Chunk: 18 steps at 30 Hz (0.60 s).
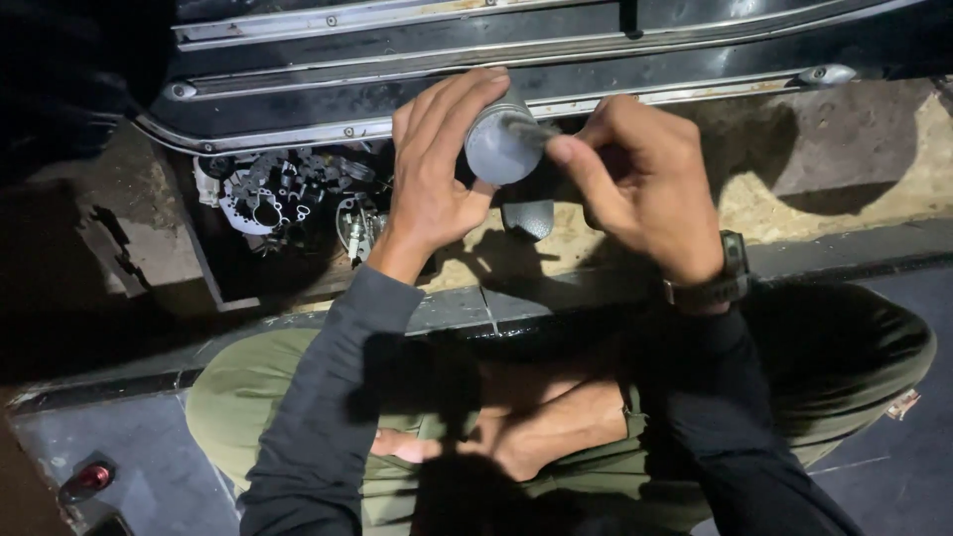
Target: Polishing the surface of a motorcycle piston using a small abrasive tool.
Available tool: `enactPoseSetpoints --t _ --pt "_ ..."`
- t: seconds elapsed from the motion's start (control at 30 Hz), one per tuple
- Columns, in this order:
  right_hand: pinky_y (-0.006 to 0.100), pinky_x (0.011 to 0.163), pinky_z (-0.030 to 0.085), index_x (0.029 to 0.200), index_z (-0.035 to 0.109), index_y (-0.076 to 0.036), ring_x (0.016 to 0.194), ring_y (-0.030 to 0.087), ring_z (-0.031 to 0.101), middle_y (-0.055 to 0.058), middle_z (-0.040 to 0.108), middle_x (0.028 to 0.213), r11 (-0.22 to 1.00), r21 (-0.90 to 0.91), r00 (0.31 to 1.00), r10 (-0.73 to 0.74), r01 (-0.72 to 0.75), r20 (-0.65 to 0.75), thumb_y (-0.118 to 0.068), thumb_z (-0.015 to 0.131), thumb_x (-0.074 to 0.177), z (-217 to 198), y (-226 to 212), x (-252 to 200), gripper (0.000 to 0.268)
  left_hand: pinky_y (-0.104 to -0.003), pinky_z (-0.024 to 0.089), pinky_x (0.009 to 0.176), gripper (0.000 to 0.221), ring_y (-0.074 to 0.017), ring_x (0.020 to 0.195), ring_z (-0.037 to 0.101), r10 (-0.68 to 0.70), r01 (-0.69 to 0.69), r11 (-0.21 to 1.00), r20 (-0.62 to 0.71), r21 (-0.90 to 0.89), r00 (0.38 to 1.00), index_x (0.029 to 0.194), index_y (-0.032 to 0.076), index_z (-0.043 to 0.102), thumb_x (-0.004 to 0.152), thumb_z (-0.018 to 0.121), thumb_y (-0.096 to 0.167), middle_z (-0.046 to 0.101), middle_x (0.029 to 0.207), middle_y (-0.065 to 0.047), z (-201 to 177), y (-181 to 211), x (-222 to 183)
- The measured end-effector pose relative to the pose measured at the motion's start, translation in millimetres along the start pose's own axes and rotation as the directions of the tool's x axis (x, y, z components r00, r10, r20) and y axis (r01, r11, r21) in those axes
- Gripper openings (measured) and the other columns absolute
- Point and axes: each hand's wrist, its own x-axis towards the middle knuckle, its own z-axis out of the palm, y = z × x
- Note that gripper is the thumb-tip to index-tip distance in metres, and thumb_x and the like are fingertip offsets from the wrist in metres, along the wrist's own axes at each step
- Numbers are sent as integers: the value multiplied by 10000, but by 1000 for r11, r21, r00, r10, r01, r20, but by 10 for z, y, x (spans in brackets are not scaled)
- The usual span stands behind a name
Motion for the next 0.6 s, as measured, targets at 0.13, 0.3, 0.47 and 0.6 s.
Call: enactPoseSetpoints --t 0.13,0.3,0.47,0.6 --pt "261 474 299 809 596 28 495 119 377 37 523 641 995 23 987 89 -93 136 -95 776 994 -41 -208 48 286 -443 325 1216 752 -208 1374 554 -8 8 1000 7 -18 1000 1425 178 533 744 814 29 585 1472 18 19 -25 -4" --pt "277 458 315 781 656 0 466 135 397 32 551 605 998 -34 960 52 -44 276 -184 786 947 -57 -241 64 280 -438 336 1183 710 -217 1366 556 -1 1 1000 13 -2 1000 1422 162 538 796 850 285 587 1462 10 -14 15 3" --pt "283 512 306 829 605 45 553 149 381 74 555 718 1000 -16 999 9 -9 38 -38 784 1002 -30 -120 -1 262 -426 331 1202 774 -215 1364 565 -7 7 999 5 -34 1000 1415 156 544 700 795 -5 588 1463 10 -25 16 -1" --pt "273 435 280 789 591 25 471 132 360 41 512 627 997 -77 998 17 -12 64 -97 780 1017 34 -183 24 321 -422 331 1206 794 -205 1372 560 -14 14 1000 17 -7 1000 1434 187 527 721 820 -5 581 1478 29 5 -19 -12"
